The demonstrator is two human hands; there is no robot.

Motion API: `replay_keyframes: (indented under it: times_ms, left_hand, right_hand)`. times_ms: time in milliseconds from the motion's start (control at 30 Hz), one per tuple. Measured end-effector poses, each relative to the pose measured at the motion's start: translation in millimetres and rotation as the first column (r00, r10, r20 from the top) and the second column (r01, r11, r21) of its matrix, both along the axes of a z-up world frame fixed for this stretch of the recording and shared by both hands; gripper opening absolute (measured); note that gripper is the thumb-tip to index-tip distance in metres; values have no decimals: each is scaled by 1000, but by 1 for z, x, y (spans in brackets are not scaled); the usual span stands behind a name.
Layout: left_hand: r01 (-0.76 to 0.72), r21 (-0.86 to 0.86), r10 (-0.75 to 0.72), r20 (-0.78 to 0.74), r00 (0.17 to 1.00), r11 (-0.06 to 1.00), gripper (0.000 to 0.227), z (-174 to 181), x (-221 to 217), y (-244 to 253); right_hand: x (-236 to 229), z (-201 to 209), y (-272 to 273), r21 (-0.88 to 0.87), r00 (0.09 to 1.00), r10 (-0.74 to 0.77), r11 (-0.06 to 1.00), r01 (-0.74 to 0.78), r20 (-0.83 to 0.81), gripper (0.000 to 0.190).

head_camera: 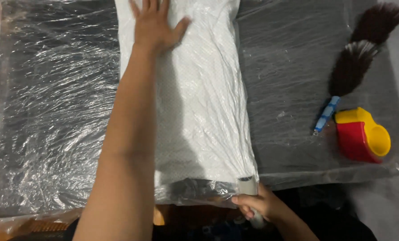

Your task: A person is compressing a pillow by placing it in a plastic bag and using a vacuum cleaner to remove the air before sealing it with tape.

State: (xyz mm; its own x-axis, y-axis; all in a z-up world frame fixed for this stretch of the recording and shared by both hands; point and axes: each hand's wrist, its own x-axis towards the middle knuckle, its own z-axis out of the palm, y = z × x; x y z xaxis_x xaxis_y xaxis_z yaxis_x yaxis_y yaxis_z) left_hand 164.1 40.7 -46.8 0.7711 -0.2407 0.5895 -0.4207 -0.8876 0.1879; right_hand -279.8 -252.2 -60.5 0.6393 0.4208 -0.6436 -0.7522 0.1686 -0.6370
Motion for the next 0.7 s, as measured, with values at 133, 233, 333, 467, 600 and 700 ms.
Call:
replay_keyframes:
  times_ms: [133, 233, 333, 467, 600, 700]
  left_hand:
    - [-74, 210, 150, -376, 914, 975, 97, 10, -12, 2]
    - [-109, 220, 198, -436, 878, 969, 99, 3, -12, 7]
    - [-113, 237, 217, -476, 852, 965, 103, 0, -6, 6]
    - [-112, 268, 245, -539, 806, 957, 107, -12, 14, 2]
    - [-139, 385, 321, -464, 825, 913, 109, -30, 37, -24]
    - [165, 54, -164, -18, 986, 985, 65, -14, 19, -74]
  right_hand:
    - [4, 1, 0, -83, 1000, 19, 996, -20, -19, 7]
    - [3, 0, -2, -131, 996, 84, 987, -88, -30, 9]
    - [5, 4, 2, -121, 998, 45, 991, -49, -34, 4]
    - [6, 12, 4, -93, 999, 32, 995, -33, -10, 22]
    - [-1, 6, 0, -102, 996, -3, 995, -6, -85, 10]
    - [2, 6, 3, -73, 999, 0, 997, -3, -36, 15]
